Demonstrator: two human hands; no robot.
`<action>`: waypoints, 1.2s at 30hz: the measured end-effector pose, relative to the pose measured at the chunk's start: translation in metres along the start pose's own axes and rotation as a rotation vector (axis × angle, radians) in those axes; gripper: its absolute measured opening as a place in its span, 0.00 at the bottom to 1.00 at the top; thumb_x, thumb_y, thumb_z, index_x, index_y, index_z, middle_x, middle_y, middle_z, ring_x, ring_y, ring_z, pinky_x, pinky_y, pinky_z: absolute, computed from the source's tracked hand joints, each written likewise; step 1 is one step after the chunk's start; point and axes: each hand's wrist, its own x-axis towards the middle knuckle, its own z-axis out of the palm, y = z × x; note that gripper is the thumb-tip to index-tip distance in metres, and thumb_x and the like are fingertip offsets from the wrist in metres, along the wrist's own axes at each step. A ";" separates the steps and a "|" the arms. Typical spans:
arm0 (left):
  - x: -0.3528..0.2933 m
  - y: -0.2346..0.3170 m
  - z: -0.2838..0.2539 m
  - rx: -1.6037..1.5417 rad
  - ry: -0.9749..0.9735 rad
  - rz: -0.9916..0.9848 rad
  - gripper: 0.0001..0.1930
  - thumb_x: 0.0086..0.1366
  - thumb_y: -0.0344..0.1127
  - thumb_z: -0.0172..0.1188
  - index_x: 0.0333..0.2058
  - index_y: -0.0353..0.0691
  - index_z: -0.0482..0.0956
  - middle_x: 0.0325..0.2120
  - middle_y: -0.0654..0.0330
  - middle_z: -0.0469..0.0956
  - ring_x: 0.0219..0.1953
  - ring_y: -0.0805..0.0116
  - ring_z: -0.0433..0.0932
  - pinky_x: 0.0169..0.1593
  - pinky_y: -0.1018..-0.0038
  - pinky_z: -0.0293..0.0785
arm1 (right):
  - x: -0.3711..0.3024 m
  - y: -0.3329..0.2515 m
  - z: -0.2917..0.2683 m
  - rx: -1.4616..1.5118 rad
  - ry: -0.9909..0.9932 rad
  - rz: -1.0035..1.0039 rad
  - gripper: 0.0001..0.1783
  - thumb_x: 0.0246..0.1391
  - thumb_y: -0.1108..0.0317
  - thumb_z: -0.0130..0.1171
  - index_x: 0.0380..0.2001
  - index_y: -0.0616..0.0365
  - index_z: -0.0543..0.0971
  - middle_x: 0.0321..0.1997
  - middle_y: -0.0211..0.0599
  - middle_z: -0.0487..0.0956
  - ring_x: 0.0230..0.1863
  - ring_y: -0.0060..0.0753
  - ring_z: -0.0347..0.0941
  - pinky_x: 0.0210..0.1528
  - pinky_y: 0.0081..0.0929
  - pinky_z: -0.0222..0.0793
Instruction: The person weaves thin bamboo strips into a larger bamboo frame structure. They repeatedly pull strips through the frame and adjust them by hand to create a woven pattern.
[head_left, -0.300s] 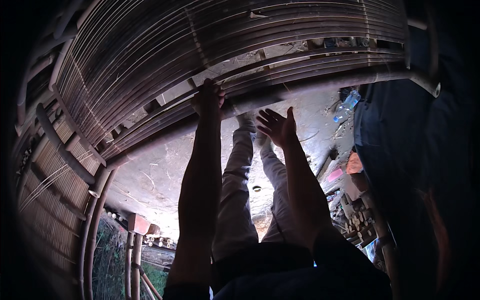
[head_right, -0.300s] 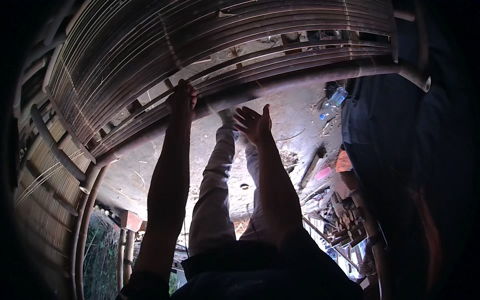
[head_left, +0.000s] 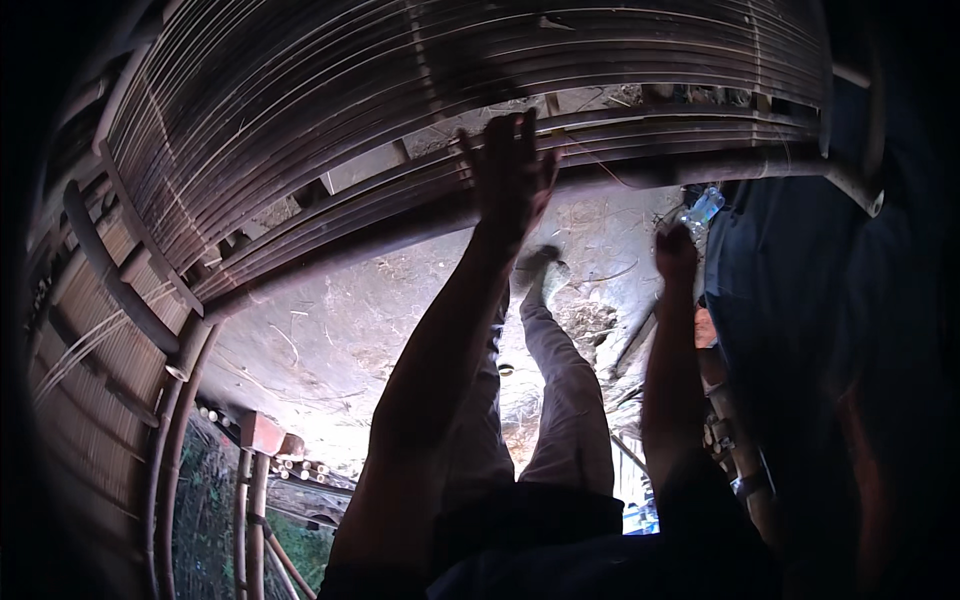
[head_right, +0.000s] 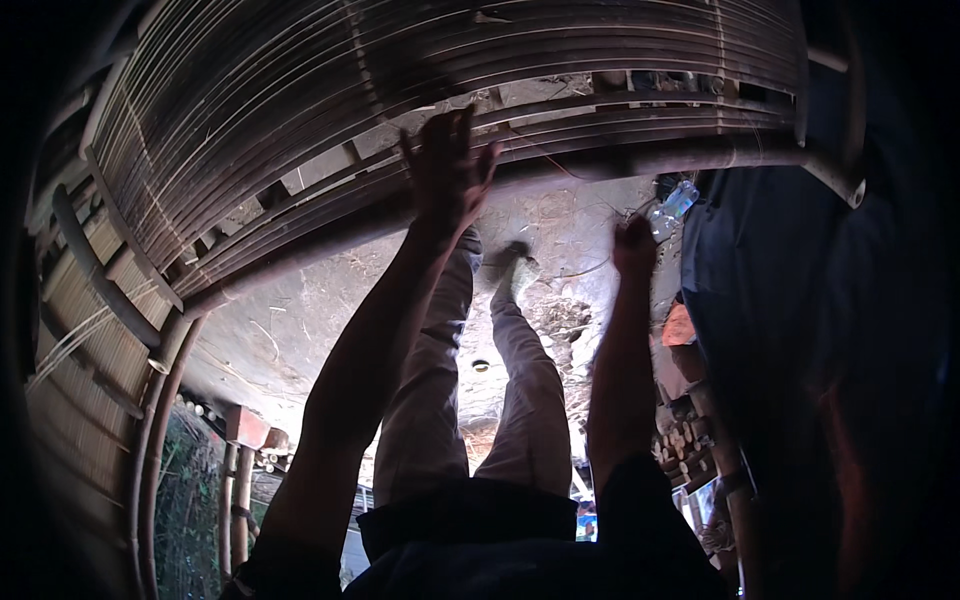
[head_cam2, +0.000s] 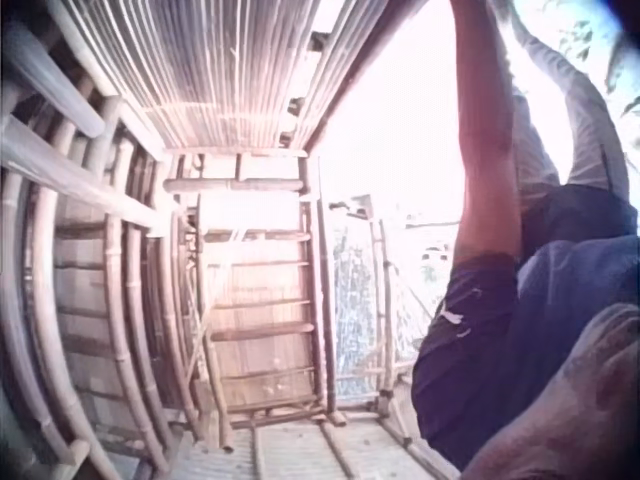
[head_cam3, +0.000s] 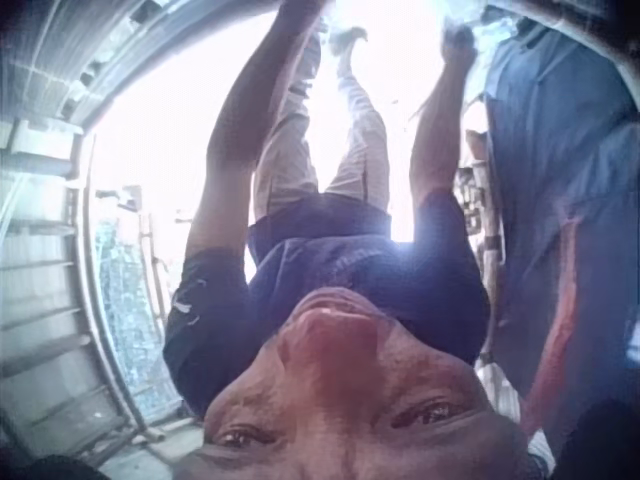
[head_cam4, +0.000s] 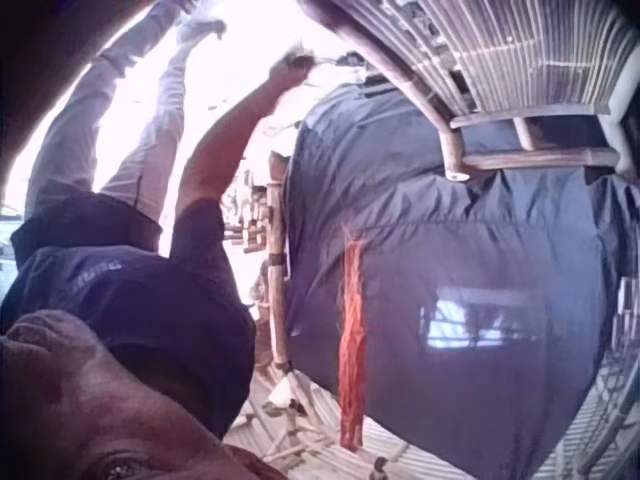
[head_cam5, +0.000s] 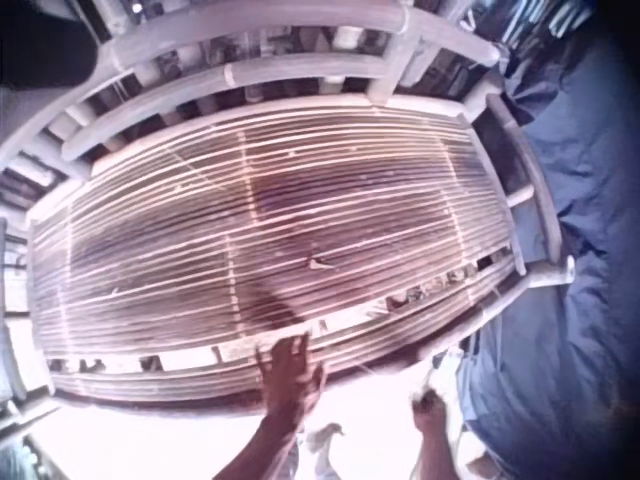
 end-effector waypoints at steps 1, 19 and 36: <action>0.008 0.000 0.009 -0.047 -0.096 -0.050 0.17 0.61 0.53 0.55 0.37 0.45 0.76 0.35 0.55 0.73 0.46 0.56 0.70 0.48 0.52 0.62 | -0.008 0.047 -0.063 0.816 0.199 0.401 0.07 0.55 0.69 0.47 0.25 0.57 0.71 0.24 0.38 0.71 0.30 0.36 0.70 0.45 0.37 0.70; 0.020 -0.008 0.029 0.194 -0.269 0.019 0.21 0.67 0.59 0.44 0.32 0.50 0.77 0.26 0.60 0.76 0.32 0.56 0.77 0.31 0.59 0.70 | -0.098 0.100 -0.217 -0.122 0.155 0.341 0.29 0.52 0.55 0.57 0.51 0.66 0.69 0.51 0.56 0.70 0.57 0.52 0.63 0.61 0.43 0.54; 0.132 0.313 0.209 -0.096 -0.577 -0.122 0.25 0.67 0.61 0.39 0.40 0.53 0.79 0.37 0.55 0.80 0.42 0.51 0.78 0.44 0.54 0.70 | 0.171 0.073 -0.227 1.920 0.351 0.833 0.12 0.61 0.63 0.46 0.29 0.59 0.73 0.28 0.40 0.75 0.37 0.39 0.72 0.53 0.43 0.66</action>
